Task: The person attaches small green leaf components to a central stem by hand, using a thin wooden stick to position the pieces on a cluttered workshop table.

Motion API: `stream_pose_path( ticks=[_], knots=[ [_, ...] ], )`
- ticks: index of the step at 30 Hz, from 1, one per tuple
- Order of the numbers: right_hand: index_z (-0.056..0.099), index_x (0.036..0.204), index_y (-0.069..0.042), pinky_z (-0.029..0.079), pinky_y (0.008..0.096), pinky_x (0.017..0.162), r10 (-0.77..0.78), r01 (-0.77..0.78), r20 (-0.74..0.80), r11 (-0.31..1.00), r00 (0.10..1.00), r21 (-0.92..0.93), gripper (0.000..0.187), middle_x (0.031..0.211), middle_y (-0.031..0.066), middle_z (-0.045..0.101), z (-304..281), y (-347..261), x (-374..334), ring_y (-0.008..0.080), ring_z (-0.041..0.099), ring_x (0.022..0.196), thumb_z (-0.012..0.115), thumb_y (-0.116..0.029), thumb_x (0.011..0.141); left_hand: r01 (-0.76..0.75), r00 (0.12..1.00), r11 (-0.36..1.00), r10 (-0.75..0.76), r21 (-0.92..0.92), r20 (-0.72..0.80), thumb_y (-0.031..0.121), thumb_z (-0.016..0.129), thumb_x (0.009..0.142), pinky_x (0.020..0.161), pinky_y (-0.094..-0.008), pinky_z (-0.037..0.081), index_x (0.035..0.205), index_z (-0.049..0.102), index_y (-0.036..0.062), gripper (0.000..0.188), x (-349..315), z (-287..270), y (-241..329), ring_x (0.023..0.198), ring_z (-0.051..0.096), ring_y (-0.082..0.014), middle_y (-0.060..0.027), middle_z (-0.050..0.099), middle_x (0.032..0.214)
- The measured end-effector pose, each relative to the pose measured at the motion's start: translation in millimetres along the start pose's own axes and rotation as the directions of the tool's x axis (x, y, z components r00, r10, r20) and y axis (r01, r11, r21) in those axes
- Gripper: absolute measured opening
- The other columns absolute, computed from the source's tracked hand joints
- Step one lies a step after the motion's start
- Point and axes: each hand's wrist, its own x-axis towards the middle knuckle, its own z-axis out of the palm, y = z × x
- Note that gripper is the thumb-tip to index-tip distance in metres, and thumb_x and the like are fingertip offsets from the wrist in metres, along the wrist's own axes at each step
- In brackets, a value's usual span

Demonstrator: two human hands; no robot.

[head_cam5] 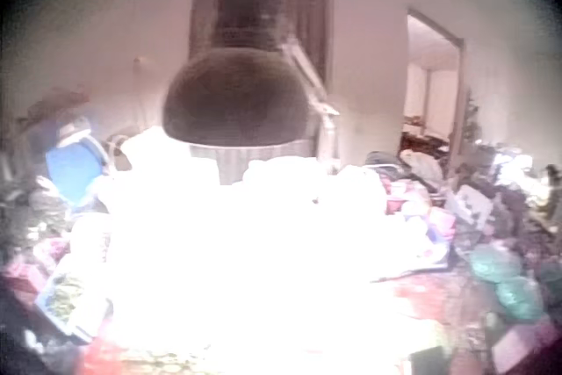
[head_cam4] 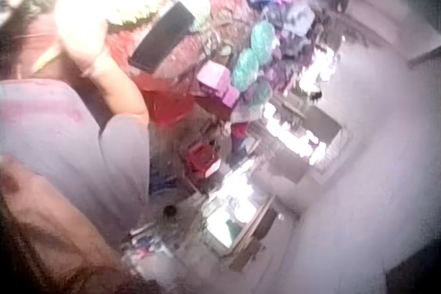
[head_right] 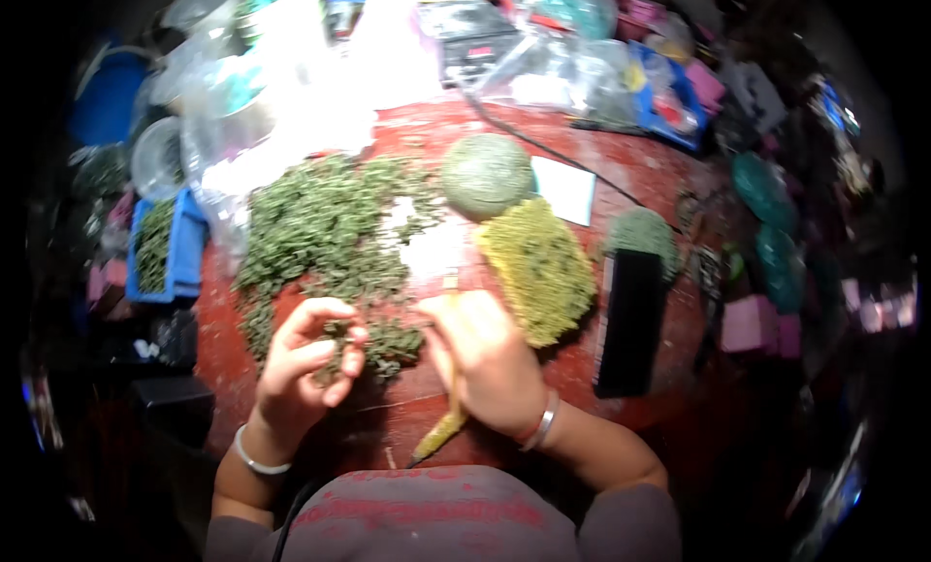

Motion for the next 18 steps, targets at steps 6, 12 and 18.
stream_pose_path(
  ticks=[6, 12, 18],
  knots=[
    [0.058, 0.108, -0.001, 0.046, 0.0403, 0.081, -0.027, 0.028, 0.181, 1.000, 0.983, -0.004, 0.028, 0.090, 0.0132, 0.055, 4.4, -1.4, -4.5, 0.0310, 0.055, 0.091, 0.059, -0.005, 0.080, -0.127, 0.984, 0.991, 0.130, -0.033, 0.122, 0.013, 0.061, 0.096, 0.044, -0.0208, 0.046, 0.084, 0.055, 0.0020, 0.017, 3.1, -18.4, -17.7, 0.075, 0.062, -0.0186, -0.0139, 0.059, 0.094],
    [0.059, 0.104, -0.005, 0.049, 0.0409, 0.073, 0.020, -0.034, 0.070, 0.979, 0.997, 0.203, 0.024, 0.084, 0.0128, 0.059, -1.5, -0.7, -3.9, 0.0311, 0.060, 0.082, 0.066, -0.004, 0.082, -0.018, 1.000, 0.998, 0.020, 0.067, -0.018, -0.003, 0.064, 0.090, 0.046, -0.0195, 0.045, 0.094, 0.056, 0.0031, 0.011, 1.9, -5.9, -11.4, 0.074, 0.062, -0.0147, -0.0113, 0.060, 0.094],
    [0.065, 0.102, -0.001, 0.051, 0.0309, 0.061, 0.081, -0.062, -0.057, 0.959, 0.995, 0.277, 0.026, 0.088, 0.0112, 0.065, -10.1, -13.6, 3.6, 0.0206, 0.065, 0.070, 0.074, 0.000, 0.078, -0.007, 0.996, 0.944, 0.036, 0.330, -0.081, -0.002, 0.071, 0.087, 0.048, -0.0200, 0.044, 0.099, 0.060, 0.0021, 0.016, -2.0, -2.4, -5.1, 0.070, 0.061, -0.0101, -0.0074, 0.064, 0.094]
  ],
)
